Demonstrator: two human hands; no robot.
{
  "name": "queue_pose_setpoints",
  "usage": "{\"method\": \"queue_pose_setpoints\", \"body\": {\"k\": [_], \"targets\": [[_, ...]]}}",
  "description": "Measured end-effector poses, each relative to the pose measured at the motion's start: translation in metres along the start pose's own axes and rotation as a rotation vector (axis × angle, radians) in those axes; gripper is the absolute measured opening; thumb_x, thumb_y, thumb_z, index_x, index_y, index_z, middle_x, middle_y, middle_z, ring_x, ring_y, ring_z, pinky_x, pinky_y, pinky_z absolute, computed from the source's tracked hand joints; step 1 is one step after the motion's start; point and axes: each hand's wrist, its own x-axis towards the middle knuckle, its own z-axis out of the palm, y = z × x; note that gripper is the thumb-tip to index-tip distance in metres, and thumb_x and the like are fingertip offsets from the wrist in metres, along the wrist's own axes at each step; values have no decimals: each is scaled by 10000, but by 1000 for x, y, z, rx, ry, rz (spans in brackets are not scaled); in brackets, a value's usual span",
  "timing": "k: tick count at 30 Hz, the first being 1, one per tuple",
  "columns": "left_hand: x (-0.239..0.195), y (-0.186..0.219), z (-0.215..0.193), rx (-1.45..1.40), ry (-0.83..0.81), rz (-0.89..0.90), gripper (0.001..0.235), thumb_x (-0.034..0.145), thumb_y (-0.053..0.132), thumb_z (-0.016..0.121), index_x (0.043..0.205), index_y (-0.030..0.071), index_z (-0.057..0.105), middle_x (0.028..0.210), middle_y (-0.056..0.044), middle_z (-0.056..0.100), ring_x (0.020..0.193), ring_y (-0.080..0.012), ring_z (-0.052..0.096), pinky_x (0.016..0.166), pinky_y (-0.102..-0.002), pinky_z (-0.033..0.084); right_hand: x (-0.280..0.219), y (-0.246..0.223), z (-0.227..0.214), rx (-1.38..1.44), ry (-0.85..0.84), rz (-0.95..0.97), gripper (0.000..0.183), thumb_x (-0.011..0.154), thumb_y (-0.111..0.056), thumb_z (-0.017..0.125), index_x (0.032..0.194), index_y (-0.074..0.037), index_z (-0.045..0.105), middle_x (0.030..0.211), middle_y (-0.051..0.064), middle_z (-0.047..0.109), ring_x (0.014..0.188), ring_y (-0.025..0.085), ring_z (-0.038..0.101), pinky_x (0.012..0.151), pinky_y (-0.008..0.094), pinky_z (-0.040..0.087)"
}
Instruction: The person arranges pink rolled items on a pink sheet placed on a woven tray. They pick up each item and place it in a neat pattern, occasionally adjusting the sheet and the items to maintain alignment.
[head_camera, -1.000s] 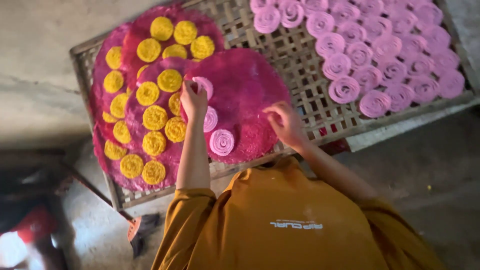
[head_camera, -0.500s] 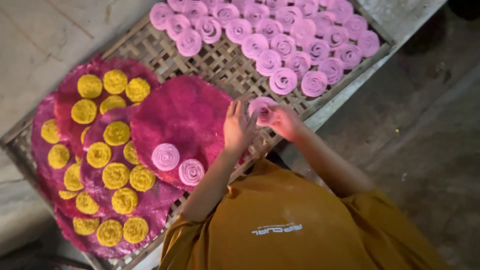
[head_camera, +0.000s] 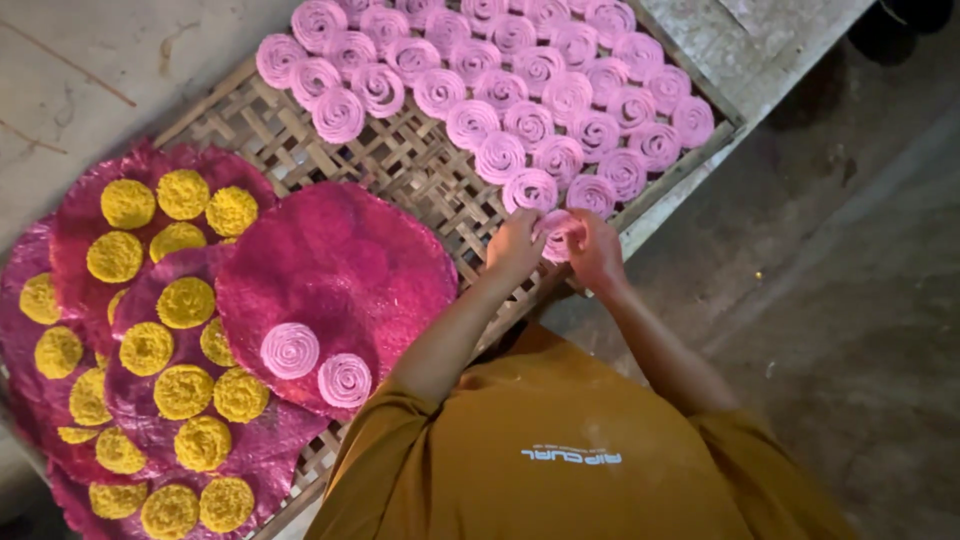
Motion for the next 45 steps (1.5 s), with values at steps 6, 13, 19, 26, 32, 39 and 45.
{"method": "queue_pose_setpoints", "body": {"k": [6,13,19,26,32,39,45], "targets": [[-13,30,-52,47,76,-56,320,921,272,675,1221,163,663,1200,-94,672,952,-341,696,810,-475,562,9,-29,-22,-166,28,-177,389,919,-110,709,1295,-40,639,1138,204,637,1003,413,631,836,480,522],[-155,-67,-217,524,707,-411,356,910,169,732,1256,109,672,1164,-152,651,1038,-371,613,910,-480,505,8,-95,-8,-14,-65,-445,343,938,-50,688,1277,-50,635,1203,183,585,1096,392,602,920,464,510],[-245,-123,-244,704,657,-975,590,836,383,792,1210,-29,596,1154,-257,593,1095,-431,531,935,-505,455,16,-168,63,296,-484,-603,264,944,33,666,1199,-38,668,1165,139,602,862,220,660,745,322,548],[-235,-107,-241,454,711,-893,386,868,265,771,1155,63,612,1121,-172,662,1018,-362,656,855,-481,534,17,-209,155,531,-865,-651,221,985,-43,670,1205,-54,681,1133,93,675,931,166,715,822,278,625],[-158,-20,-212,92,609,-801,284,1049,312,619,1272,137,600,1081,-88,714,870,-265,744,749,-406,617,28,-194,207,1322,-1361,719,468,1049,-420,648,1169,31,682,1004,148,714,905,238,727,886,421,606],[-143,7,-210,211,573,-463,532,899,309,749,1345,72,582,1226,-175,649,1089,-365,664,863,-459,585,153,-102,209,1231,-885,555,237,890,-54,678,1120,4,681,1069,98,743,1000,219,726,906,403,611],[-227,-26,-214,473,429,-764,619,781,286,823,1315,86,579,1234,-176,618,1144,-382,609,912,-481,530,241,-71,236,495,-512,-174,340,888,-52,697,1224,-7,666,1126,192,714,1025,314,708,852,400,562]]}}
